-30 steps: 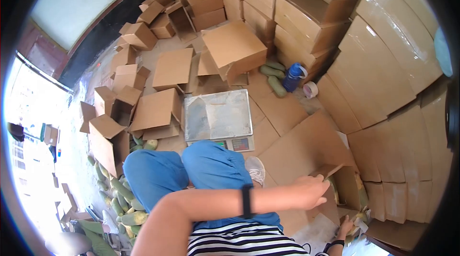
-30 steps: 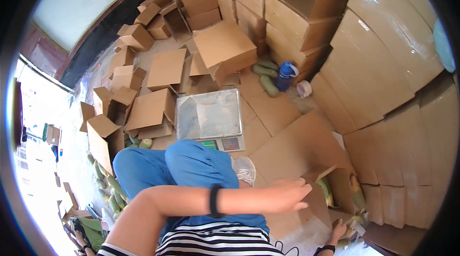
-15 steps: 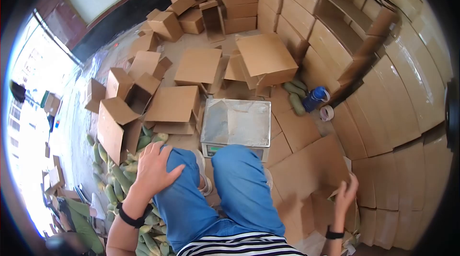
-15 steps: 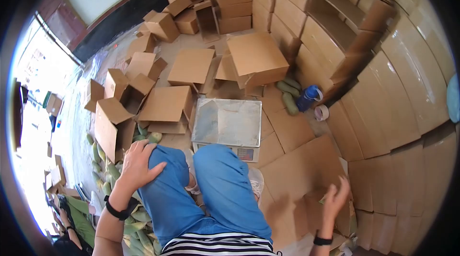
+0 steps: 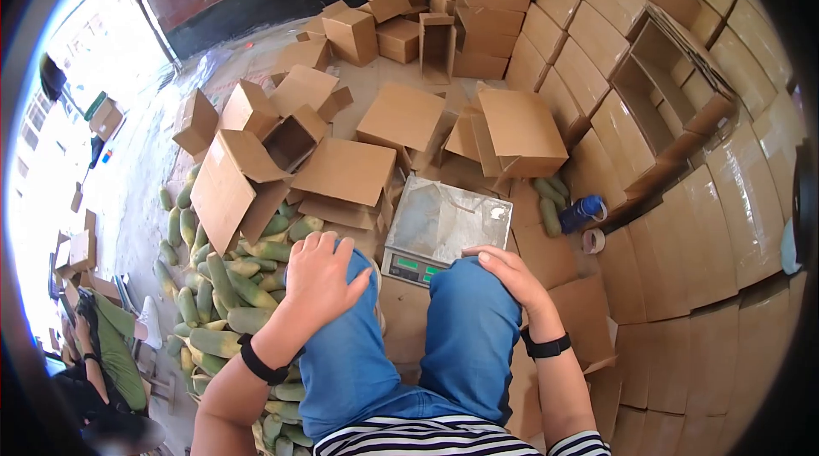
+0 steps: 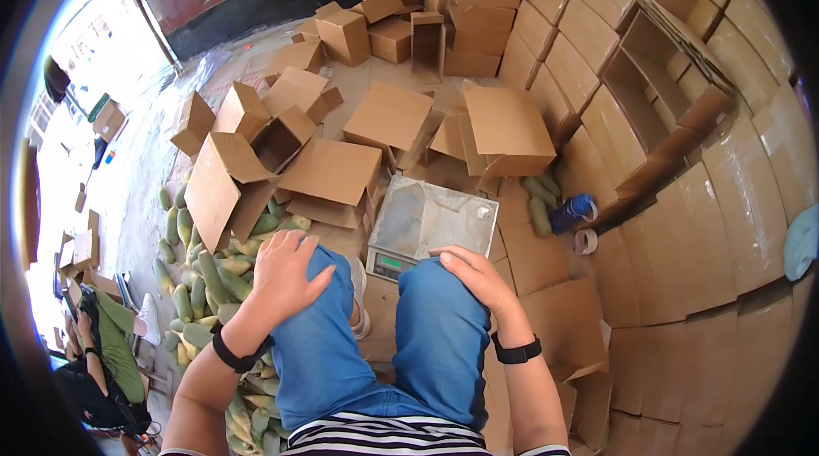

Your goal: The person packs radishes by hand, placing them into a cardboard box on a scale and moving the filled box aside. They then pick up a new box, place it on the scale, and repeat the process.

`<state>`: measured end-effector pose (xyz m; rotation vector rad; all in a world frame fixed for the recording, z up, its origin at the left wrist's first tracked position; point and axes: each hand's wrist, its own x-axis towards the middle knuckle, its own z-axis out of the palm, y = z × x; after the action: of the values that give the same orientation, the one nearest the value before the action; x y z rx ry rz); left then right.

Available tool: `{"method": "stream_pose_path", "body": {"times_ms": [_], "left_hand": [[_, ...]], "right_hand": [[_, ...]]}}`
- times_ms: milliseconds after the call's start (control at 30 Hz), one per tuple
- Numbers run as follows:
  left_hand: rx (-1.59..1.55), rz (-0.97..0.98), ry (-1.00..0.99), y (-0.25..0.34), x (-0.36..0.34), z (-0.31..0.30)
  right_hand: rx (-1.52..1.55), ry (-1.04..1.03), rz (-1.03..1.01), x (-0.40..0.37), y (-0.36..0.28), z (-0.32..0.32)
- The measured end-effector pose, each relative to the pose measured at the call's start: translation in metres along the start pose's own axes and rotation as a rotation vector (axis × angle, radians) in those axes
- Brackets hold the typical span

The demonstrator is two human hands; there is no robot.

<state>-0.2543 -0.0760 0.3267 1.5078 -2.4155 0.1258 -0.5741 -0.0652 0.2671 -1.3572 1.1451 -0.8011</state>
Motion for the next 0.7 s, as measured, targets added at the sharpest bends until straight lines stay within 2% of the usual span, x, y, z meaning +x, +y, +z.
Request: {"method": "stream_pose_path", "body": {"times_ms": [133, 300, 367, 400, 467, 500, 567, 600, 633, 700], "left_hand": [[-0.004, -0.001, 0.011, -0.006, -0.005, 0.0], [-0.012, -0.023, 0.005, -0.011, -0.01, -0.004], [-0.041, -0.047, -0.047, -0.012, -0.012, -0.009], [-0.046, -0.063, -0.036, -0.016, -0.013, -0.008], [-0.334, -0.034, 0.148, -0.029, -0.014, 0.002], [-0.649, -0.111, 0.179, -0.042, -0.011, 0.01], [-1.13, -0.558, 0.113, -0.085, -0.007, 0.028], [-1.508, -0.801, 0.198, -0.105, -0.008, 0.034], [-1.619, -0.856, 0.23, -0.136, -0.015, 0.052], [-1.838, -1.232, 0.319, -0.2, -0.025, 0.097]], "right_hand": [[0.007, 0.047, 0.026, -0.012, -0.009, -0.001], [-0.003, 0.212, -0.004, -0.03, -0.006, -0.005], [-0.057, 0.239, -0.016, -0.045, -0.014, -0.006], [-0.094, 0.273, -0.021, -0.05, -0.022, -0.006], [-0.174, 0.302, -0.075, -0.066, -0.046, -0.001], [-0.178, 0.317, -0.083, -0.072, -0.05, -0.003], [-0.204, 0.355, -0.09, -0.087, -0.053, -0.013], [-0.228, 0.376, -0.092, -0.092, -0.053, -0.019], [-0.256, 0.415, -0.08, -0.095, -0.052, -0.025], [-0.386, 0.467, -0.026, -0.098, -0.039, -0.041]]}}
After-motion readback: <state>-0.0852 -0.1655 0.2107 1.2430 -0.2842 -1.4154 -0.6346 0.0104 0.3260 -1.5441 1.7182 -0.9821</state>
